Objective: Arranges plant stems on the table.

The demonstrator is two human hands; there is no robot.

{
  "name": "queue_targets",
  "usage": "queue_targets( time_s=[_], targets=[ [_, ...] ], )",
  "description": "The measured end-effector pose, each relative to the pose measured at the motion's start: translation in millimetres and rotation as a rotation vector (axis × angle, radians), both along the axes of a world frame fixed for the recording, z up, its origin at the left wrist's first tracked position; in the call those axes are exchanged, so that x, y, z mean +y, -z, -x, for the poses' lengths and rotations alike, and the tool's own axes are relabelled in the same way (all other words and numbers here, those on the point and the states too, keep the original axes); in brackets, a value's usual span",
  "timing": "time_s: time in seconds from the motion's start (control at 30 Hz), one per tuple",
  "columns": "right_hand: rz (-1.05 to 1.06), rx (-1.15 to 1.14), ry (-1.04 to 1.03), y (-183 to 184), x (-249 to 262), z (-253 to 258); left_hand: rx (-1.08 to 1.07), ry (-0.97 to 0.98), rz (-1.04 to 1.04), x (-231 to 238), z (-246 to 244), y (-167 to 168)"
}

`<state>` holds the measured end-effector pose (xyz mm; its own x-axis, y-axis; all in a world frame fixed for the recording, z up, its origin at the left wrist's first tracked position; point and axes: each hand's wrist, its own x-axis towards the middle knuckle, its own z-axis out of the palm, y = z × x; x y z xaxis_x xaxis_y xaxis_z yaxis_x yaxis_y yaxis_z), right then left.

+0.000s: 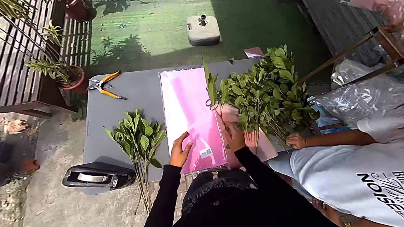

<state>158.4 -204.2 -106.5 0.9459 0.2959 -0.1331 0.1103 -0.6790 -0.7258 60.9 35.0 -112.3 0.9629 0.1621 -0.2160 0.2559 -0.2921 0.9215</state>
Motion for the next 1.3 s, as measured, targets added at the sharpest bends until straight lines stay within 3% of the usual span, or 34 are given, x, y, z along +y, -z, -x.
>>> queue_targets(
  time_s=[0.07, 0.13, 0.2, 0.27, 0.37, 0.47, 0.53, 0.63, 0.77, 0.83, 0.9, 1.03, 1.3],
  targets=[
    [-0.054, 0.087, -0.219, 2.9, 26.7, 29.9, 0.073, -0.031, 0.295, -31.2, -19.4, -6.8],
    [-0.057, 0.107, -0.387, -0.6, 41.6, 50.1, 0.053, -0.273, 0.481, -52.7, -29.5, -13.6],
    [-0.093, -0.021, -0.309, 0.4, 38.4, 49.1, -0.024, -0.498, 0.490, -45.4, -30.8, -21.6],
    [-0.062, -0.089, -0.042, 7.1, 19.1, 27.7, -0.056, -0.620, 0.248, -10.6, -17.4, -22.5],
    [0.181, 0.061, 0.316, 21.9, -25.5, -18.3, 0.111, -0.661, -0.358, 53.1, 17.3, -1.8],
    [0.377, 0.259, 0.385, 43.1, -68.6, -46.7, 0.267, -0.655, -0.725, 89.3, 50.5, 33.4],
    [0.281, 0.164, 0.450, 41.1, -83.0, -48.6, 0.196, -0.655, -0.803, 93.3, 62.7, 40.3],
    [-0.003, -0.045, 0.591, 31.2, -91.8, -36.5, 0.004, -0.621, -0.796, 70.8, 72.5, 31.8],
    [-0.156, -0.061, 0.747, 32.9, -95.4, -26.0, -0.080, -0.594, -0.672, 27.4, 67.5, 33.1],
    [-0.131, -0.192, 0.755, 31.8, -96.2, -24.2, -0.112, -0.540, -0.590, 3.0, 59.7, 34.2],
    [-0.020, -0.307, 0.631, 30.7, -96.0, -24.2, -0.148, -0.464, -0.535, -18.1, 53.2, 36.7],
    [0.186, 0.080, 0.578, 19.9, -91.6, -33.4, -0.144, -0.300, -0.516, -34.5, 45.0, 50.9],
    [-0.104, -0.128, 0.595, 31.0, -86.2, -4.6, -0.100, -0.247, -0.372, -18.0, 29.6, 22.1]
  ],
)
